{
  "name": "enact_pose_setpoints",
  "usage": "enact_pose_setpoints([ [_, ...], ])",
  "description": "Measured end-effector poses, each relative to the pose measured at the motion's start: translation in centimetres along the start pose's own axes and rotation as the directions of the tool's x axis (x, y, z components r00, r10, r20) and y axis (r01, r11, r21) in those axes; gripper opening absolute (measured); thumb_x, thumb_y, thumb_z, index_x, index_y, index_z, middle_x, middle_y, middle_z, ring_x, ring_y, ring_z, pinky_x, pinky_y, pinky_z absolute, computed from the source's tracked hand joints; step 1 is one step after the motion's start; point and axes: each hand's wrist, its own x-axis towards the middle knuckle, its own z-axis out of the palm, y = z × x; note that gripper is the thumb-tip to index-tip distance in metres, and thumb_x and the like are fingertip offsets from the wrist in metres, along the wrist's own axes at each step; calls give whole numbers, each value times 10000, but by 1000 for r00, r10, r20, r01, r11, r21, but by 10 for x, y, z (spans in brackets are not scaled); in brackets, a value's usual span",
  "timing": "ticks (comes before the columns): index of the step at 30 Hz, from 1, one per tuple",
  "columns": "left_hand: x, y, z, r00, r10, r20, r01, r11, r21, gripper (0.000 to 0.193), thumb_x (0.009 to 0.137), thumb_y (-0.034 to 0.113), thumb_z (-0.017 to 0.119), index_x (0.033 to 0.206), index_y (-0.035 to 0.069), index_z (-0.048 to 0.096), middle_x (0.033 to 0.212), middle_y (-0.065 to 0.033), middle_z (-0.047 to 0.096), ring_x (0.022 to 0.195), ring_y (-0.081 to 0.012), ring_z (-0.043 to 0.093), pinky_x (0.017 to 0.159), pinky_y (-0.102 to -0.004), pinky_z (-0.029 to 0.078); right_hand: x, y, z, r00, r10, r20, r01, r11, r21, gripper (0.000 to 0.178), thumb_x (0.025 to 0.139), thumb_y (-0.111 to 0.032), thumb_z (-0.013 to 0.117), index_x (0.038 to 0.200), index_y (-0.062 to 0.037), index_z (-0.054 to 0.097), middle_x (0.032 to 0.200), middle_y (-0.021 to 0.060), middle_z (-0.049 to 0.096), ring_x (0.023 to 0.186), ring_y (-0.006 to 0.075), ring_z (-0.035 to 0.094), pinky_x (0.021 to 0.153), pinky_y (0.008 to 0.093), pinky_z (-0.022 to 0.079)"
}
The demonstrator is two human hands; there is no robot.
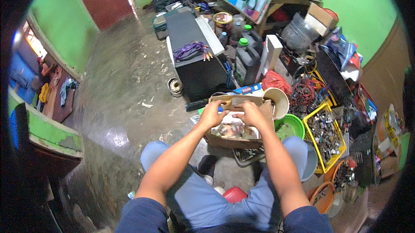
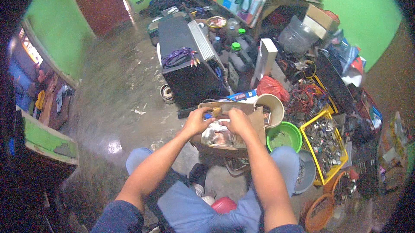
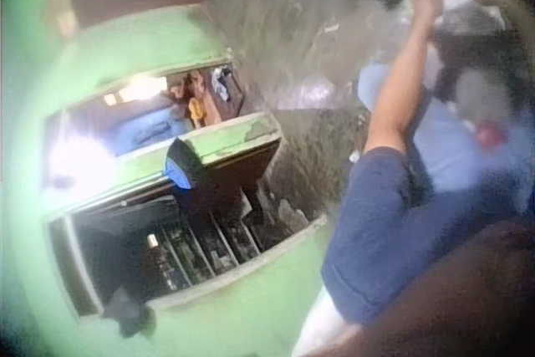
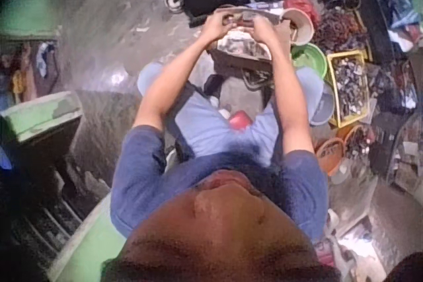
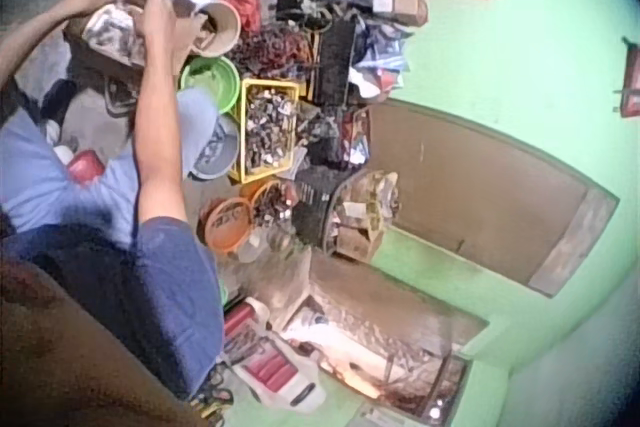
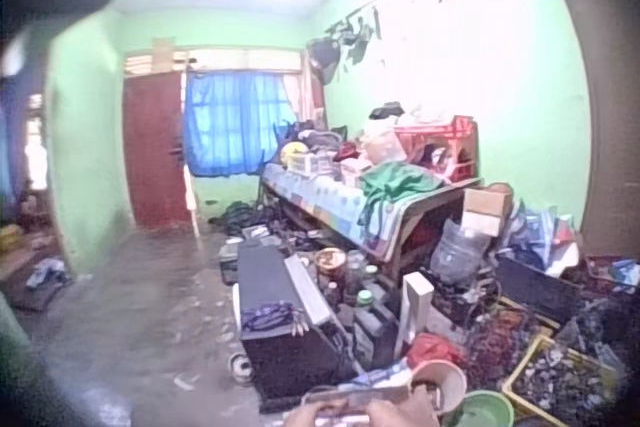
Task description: The person handles various spark plugs and electronic wires, picks up a cardboard box containing electronic parts, and then uses their hands to work with a blue and red electronic component and a bundle of purple wires.
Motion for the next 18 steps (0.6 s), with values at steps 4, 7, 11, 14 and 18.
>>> enact_pose_setpoints([
  [4, -1, 6, -16, 998, 43, -50, -39, 996, 75, 378, 811, 285, 741, 1120, 81, 662, 1079, -177, 656, 1059, -377, 605, 920, -462, 483, 10, -4, 14, 996, -20, -84, 22, 999, 30, 398, 820, -322, 747, 1146, -97, 711, 1120, 183, 669, 1091, 356, 625, 927, 457, 494],
  [7, 8, 1, -58, 991, 68, -117, -53, 990, 131, 360, 822, 266, 732, 1123, 84, 659, 1099, -165, 637, 1085, -366, 583, 943, -458, 467, 34, -29, 3, 991, -57, -123, 74, 988, 136, 371, 841, -267, 722, 1131, -37, 693, 1093, 209, 667, 1056, 369, 630, 920, 444, 486],
  [11, 37, -35, -97, 927, 41, -373, -17, 998, 67, 390, 823, 239, 729, 1163, 69, 640, 1183, -163, 611, 1141, -363, 547, 978, -465, 442, 95, -49, -14, 879, -304, -366, 374, 917, 137, 281, 866, -167, 682, 1104, -19, 689, 1066, 210, 666, 1036, 382, 630, 916, 428, 489],
  [14, 52, -44, -114, 889, -78, -450, 100, 995, 25, 509, 826, 245, 729, 1270, 48, 575, 1263, -197, 576, 1206, -380, 515, 1034, -453, 409, 132, -70, -23, 832, -275, -481, 371, 921, 116, 331, 858, -117, 679, 1173, -26, 644, 1125, 191, 614, 1048, 372, 609, 911, 416, 483],
  [18, 64, -58, -110, 847, -217, -486, 292, 953, 84, 685, 806, 279, 752, 1401, 90, 469, 1348, -210, 514, 1245, -408, 474, 1062, -462, 388, 173, -92, -17, 771, -283, -570, 332, 943, -20, 585, 847, -88, 677, 1402, -149, 502, 1379, 251, 427, 1251, 446, 454, 1039, 486, 412],
])
